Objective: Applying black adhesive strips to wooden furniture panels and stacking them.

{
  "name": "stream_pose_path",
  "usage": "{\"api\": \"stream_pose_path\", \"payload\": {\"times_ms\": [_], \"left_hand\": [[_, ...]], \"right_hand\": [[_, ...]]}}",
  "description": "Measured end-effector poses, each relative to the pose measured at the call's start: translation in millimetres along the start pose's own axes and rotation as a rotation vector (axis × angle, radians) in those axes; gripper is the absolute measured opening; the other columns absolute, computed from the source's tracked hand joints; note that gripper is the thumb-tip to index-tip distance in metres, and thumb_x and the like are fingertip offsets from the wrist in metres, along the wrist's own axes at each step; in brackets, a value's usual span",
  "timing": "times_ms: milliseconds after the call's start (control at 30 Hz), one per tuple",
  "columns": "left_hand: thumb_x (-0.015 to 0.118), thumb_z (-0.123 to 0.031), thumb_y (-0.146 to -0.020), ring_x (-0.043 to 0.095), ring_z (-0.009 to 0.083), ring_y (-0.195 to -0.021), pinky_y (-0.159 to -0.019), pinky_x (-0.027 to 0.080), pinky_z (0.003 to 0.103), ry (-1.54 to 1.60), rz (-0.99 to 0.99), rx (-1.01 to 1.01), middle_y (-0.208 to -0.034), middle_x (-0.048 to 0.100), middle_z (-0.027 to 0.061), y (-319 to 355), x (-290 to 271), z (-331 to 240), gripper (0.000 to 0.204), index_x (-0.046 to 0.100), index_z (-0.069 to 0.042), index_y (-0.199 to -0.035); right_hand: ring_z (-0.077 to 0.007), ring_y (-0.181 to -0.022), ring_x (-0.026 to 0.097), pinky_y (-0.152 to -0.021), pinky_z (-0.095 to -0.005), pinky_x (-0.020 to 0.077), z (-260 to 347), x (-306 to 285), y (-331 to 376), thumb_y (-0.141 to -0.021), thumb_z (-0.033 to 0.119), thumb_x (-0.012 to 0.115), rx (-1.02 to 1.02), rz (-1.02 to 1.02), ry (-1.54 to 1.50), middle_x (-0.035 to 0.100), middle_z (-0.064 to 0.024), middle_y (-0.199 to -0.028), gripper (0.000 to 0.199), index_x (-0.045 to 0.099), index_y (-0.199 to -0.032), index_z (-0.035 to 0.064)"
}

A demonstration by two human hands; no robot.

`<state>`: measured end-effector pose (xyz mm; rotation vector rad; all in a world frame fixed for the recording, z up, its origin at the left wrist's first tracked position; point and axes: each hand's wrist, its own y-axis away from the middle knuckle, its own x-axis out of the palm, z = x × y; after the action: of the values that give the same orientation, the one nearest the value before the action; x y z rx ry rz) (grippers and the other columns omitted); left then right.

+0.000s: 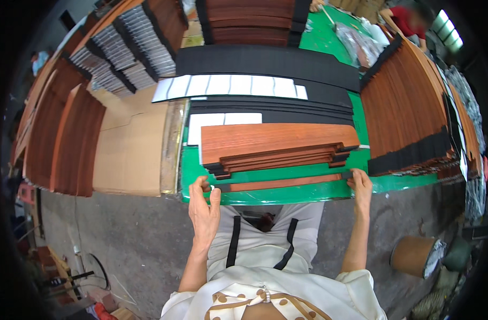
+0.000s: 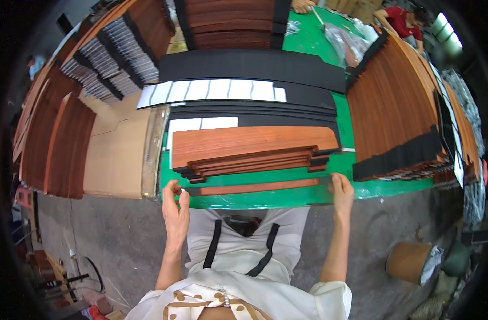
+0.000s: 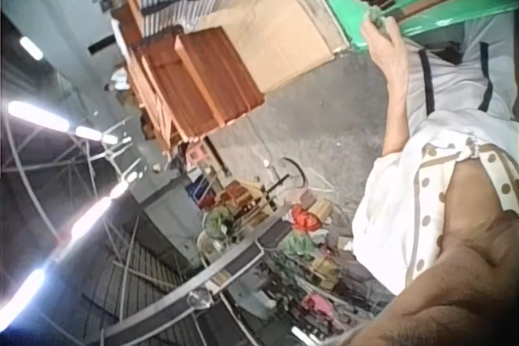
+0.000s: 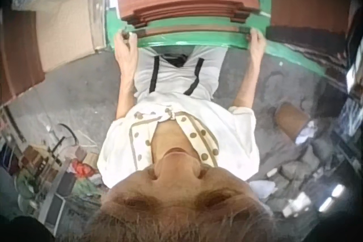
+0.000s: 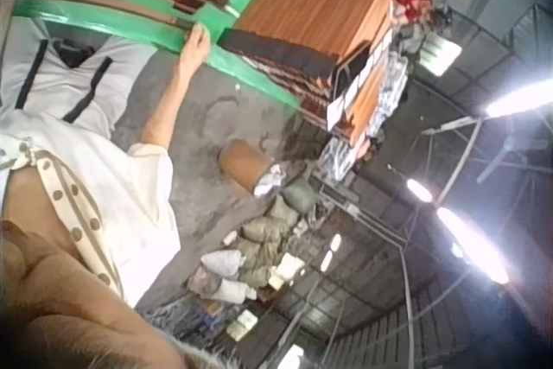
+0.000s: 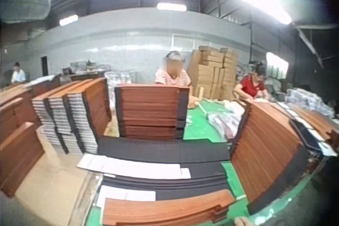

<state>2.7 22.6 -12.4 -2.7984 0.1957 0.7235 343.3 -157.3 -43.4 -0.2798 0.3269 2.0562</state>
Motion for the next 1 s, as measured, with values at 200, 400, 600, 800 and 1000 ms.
{"api": "stream_pose_path", "payload": {"times_ms": [200, 400, 600, 800, 1000], "left_hand": [[0.057, -0.011, -0.089, 0.057, 0.0203, -0.091, -0.079, 0.045, 0.030, 0.173, 0.098, -0.170, -0.104, 0.055, 0.0119, 23, -27, 3, 0.025, 0.058, 0.004, -0.109], [0.059, -0.005, -0.086, 0.055, 0.0196, -0.105, -0.091, 0.043, 0.032, 0.446, -0.066, 0.089, -0.113, 0.057, 0.0128, 23, -75, -21, 0.025, 0.059, 0.003, -0.109], [0.059, -0.009, -0.087, 0.058, 0.0197, -0.102, -0.088, 0.045, 0.032, 0.344, -0.086, 0.142, -0.111, 0.060, 0.0127, -50, -29, -23, 0.021, 0.061, 0.001, -0.106], [0.060, -0.009, -0.084, 0.061, 0.0283, -0.097, -0.084, 0.046, 0.035, 0.035, -0.023, 0.192, -0.103, 0.062, 0.0151, -68, -28, -12, 0.026, 0.059, 0.000, -0.108], [0.058, -0.017, -0.089, 0.054, 0.0242, -0.111, -0.094, 0.043, 0.037, 0.335, 0.190, -0.028, -0.122, 0.054, 0.0133, -80, -43, -16, 0.047, 0.044, -0.005, -0.132]], "right_hand": [[-0.0109, -0.088, 0.055, -0.076, -0.0268, 0.0470, 12, -18, 33, -0.093, 0.018, 0.055, 0.050, 0.064, -0.251, 0.060, -0.0032, -0.100, 0.023, 0.064, -0.104, 0.0005], [-0.0159, -0.105, 0.054, -0.092, -0.0302, 0.0430, 49, -33, 48, -0.091, 0.010, 0.054, -0.409, 0.148, -0.440, 0.058, -0.0073, -0.110, 0.016, 0.058, -0.104, 0.0008], [-0.0156, -0.106, 0.055, -0.094, -0.0294, 0.0421, 75, 2, -13, -0.091, 0.005, 0.054, -0.421, 0.066, -0.526, 0.059, -0.0083, -0.115, 0.016, 0.059, -0.106, 0.0009], [-0.0140, -0.104, 0.054, -0.093, -0.0274, 0.0401, 70, 22, -29, -0.090, 0.005, 0.055, -0.423, 0.084, -0.081, 0.061, -0.0066, -0.111, 0.020, 0.061, -0.107, -0.0019], [-0.0184, -0.118, 0.047, -0.102, -0.0354, 0.0327, 52, -1, -45, -0.096, 0.018, 0.050, -0.237, 0.158, -0.315, 0.054, -0.0080, -0.126, 0.036, 0.047, -0.129, 0.0040]]}}
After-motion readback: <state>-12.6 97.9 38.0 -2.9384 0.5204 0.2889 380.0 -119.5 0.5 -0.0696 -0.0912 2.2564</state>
